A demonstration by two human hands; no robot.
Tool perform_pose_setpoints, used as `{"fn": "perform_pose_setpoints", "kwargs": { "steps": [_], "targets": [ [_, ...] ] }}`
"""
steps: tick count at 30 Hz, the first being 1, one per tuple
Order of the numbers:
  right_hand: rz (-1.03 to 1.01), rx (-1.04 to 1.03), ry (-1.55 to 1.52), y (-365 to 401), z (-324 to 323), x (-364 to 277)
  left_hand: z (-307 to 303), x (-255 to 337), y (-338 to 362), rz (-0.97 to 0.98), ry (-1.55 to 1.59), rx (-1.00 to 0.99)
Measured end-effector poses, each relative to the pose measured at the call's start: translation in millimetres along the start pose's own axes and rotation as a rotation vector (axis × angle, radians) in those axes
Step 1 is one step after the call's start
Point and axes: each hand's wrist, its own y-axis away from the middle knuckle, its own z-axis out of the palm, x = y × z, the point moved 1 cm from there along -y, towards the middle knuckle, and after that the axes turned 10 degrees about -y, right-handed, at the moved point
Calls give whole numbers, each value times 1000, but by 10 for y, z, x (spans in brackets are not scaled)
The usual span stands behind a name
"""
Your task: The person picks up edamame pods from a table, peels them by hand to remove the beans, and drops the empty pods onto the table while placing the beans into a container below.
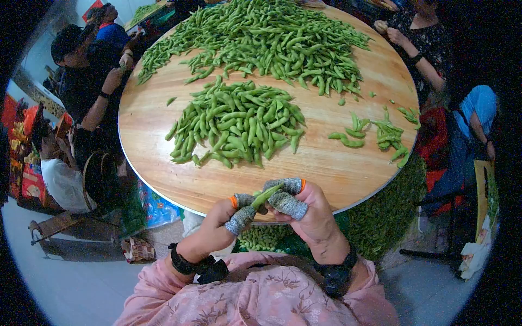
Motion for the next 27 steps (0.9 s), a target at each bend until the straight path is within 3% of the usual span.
{"fn": "perform_pose_setpoints", "kwargs": {
  "steps": [2,6,8,14,27],
  "targets": [
    [-18,99,89,-9,51,-13,-12,-15,-8,32,129,-18],
    [43,152,185,76,27,21,4,-29,14,82,10,119],
    [2,50,206,103,44,49,12,-33,15,246,-529,203],
    [8,82,200,102,55,85,-1,-7,36,266,-821,203],
    [-60,130,296,72,77,133,49,-33,22,390,-986,242]
  ]
}}
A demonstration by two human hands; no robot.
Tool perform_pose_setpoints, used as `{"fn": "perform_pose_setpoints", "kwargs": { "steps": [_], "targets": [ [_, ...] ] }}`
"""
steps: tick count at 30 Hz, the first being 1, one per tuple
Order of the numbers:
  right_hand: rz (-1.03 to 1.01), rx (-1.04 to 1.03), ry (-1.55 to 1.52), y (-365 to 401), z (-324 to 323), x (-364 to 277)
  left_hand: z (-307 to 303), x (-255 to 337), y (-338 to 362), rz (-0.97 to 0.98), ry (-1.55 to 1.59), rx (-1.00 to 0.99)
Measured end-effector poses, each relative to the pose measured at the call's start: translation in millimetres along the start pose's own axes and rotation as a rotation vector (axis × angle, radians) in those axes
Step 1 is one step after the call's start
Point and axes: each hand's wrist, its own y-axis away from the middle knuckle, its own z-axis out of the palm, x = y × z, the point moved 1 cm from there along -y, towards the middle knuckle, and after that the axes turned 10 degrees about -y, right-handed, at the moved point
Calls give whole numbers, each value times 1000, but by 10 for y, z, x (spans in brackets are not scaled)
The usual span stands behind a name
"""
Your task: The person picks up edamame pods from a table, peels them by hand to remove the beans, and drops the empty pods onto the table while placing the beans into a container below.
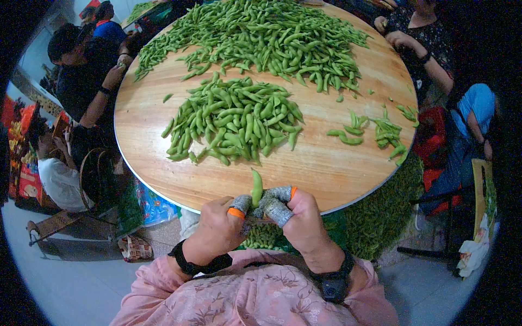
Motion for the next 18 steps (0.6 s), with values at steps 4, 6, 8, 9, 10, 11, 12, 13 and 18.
{"fn": "perform_pose_setpoints", "kwargs": {
  "steps": [4,6,8,9,10,11,12,13,18],
  "targets": [
    [6,9,22,-75,-50,98,79,-38,14,-33,150,24],
    [0,-12,-13,-91,-47,113,92,-36,8,-63,269,54],
    [-49,-51,-47,-81,-26,91,109,-18,13,-194,559,144],
    [-49,-52,-48,-77,-12,81,101,-23,20,-194,559,144],
    [-55,-42,-46,-73,1,70,95,-37,27,-265,705,89],
    [-62,-31,-43,-72,9,65,94,-45,29,-336,852,33],
    [-62,-31,-43,-75,9,71,84,-44,18,-335,851,32],
    [-116,-15,37,-82,7,75,80,-49,2,-407,934,-30],
    [-196,-8,203,-63,45,21,236,-24,-14,-357,997,131]
  ]
}}
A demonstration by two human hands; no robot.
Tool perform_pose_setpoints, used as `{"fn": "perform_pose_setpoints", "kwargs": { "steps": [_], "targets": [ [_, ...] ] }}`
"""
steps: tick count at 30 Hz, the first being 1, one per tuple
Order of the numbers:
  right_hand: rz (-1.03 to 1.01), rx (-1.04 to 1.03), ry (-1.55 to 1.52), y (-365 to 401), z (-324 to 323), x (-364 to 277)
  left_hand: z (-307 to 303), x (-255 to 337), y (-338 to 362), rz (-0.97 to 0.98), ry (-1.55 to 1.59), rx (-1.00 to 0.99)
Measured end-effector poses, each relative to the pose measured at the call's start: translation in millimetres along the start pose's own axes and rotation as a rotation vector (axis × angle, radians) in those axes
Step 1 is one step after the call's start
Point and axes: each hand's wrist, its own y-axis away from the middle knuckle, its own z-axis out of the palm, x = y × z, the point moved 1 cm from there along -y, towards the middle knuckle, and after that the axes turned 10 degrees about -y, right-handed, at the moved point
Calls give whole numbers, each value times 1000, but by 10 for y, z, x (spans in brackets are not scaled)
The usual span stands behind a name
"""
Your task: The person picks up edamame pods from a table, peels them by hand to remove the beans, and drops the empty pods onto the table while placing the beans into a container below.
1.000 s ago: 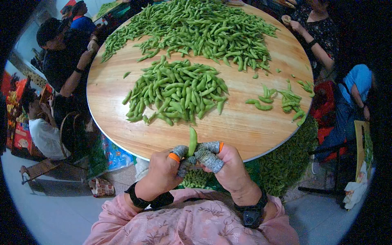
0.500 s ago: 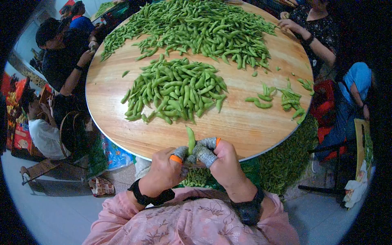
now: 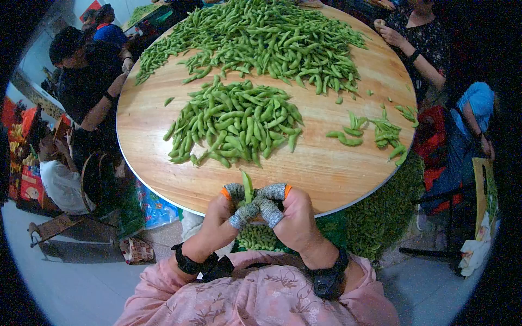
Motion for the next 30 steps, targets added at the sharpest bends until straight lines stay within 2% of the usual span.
{"fn": "perform_pose_setpoints", "kwargs": {
  "steps": [3,5,6,8,9,11,12,14,15,17,24,26,30],
  "targets": [
    [-56,-24,59,-2,-57,41,-72,81,-23,79,9,-64],
    [45,-107,-143,-8,-99,96,-149,131,2,-257,192,-205],
    [43,-106,-143,-6,-82,56,-157,162,-1,-255,191,-207],
    [243,-112,-441,-2,-17,-36,-165,205,-3,-329,317,-246],
    [241,-113,-442,-6,-20,-41,-166,220,-5,-327,315,-245],
    [131,-143,-218,-7,-38,-56,-159,230,-4,-347,211,-176],
    [132,-144,-218,-5,-42,-58,-145,211,-10,-348,211,-175],
    [73,-158,-30,0,-50,-73,-134,174,-46,-151,209,-78],
    [74,-157,-29,1,-61,-83,-164,183,-60,-151,209,-79],
    [26,-163,107,6,-77,-103,-240,223,-64,-245,218,-269],
    [-16,-133,189,13,-76,-108,-291,322,-50,-469,323,-272],
    [76,-154,280,5,-78,-134,-299,313,-40,-583,482,-321],
    [86,-166,314,-22,-76,-111,-299,281,-34,-619,518,-323]
  ]
}}
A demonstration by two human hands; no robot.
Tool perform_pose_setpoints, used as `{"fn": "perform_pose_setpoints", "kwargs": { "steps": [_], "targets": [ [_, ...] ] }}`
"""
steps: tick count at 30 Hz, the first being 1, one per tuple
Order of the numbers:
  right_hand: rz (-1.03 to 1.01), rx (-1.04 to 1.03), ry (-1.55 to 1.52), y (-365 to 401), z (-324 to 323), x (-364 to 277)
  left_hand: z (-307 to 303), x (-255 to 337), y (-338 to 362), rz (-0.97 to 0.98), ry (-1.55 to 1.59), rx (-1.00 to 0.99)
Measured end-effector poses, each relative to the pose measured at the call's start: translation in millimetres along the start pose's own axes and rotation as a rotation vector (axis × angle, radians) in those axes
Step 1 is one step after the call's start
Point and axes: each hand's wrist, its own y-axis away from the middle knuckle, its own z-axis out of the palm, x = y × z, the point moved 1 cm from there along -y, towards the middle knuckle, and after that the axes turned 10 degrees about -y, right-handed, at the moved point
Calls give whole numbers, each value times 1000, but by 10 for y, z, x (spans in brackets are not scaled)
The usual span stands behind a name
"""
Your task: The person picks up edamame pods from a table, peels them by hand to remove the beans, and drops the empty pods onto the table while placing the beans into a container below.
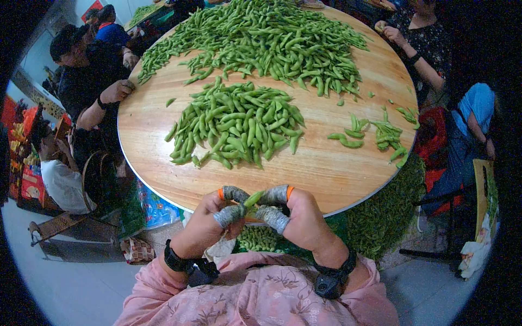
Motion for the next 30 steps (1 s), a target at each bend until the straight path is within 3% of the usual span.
{"fn": "perform_pose_setpoints", "kwargs": {
  "steps": [2,5,9,13,15,20,22,23,25,27,30],
  "targets": [
    [-25,129,-337,-30,26,40,11,-94,-44,286,-462,173],
    [31,22,-263,-30,-31,38,37,-217,-97,360,-567,185],
    [-18,15,-184,2,-46,14,63,-155,-63,247,-175,89],
    [-87,-17,-177,33,-38,-62,45,-82,-62,175,-167,35],
    [-126,-42,-120,29,-44,-69,40,-102,-87,273,-144,-8],
    [-233,-65,68,41,-73,-51,108,-147,-130,286,-111,82],
    [-167,-19,-105,52,-60,-38,127,-125,-116,345,-93,90],
    [-101,28,-278,56,-61,-27,121,-107,-104,339,-133,76],
    [-49,45,-327,14,-87,34,114,-80,-101,337,-178,57],
    [7,62,-378,-8,-105,40,118,-64,-82,514,-577,154],
    [68,11,-371,-3,-116,-8,102,-106,-81,555,-612,160]
  ]
}}
